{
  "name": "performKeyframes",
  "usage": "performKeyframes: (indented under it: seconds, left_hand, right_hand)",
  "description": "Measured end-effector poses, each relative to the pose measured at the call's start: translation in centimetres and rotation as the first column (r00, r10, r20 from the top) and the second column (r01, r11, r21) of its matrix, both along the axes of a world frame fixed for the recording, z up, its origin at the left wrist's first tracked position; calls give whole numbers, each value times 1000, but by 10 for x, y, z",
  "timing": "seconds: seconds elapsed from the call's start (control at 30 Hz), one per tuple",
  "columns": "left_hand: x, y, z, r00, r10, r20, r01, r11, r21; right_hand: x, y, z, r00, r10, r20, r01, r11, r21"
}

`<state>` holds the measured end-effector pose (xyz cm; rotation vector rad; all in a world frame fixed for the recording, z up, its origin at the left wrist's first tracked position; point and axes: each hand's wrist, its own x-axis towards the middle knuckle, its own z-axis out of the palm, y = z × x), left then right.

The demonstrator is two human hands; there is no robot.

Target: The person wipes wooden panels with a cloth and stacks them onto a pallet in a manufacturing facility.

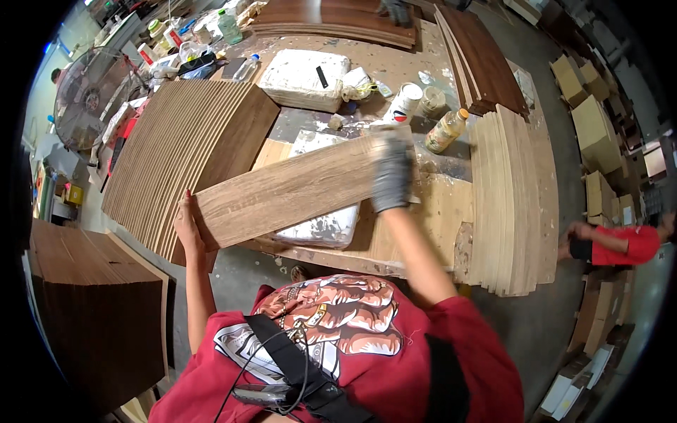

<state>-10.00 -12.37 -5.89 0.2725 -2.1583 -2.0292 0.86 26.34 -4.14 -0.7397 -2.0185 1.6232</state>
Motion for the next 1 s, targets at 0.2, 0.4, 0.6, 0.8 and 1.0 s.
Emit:
performKeyframes:
  seconds: [0.2,0.4,0.6,0.8,1.0]
  left_hand:
    - [13,-34,5,767,-306,-564,276,951,-141]
    - [51,-38,-1,546,-674,-497,452,737,-502]
    - [116,-43,-18,561,-745,-362,262,575,-775]
    - [98,-41,-41,559,-747,-361,243,564,-789]
    - [90,-47,-47,608,-731,-310,276,561,-781]
  right_hand:
    - [2,119,-38,820,-543,-178,234,603,-763]
    - [45,210,-124,798,-512,-318,201,724,-660]
    - [65,109,-5,783,-438,-443,356,898,-259]
    - [37,-74,-28,890,423,173,-455,854,251]
    - [46,-101,-55,769,443,460,-600,253,759]
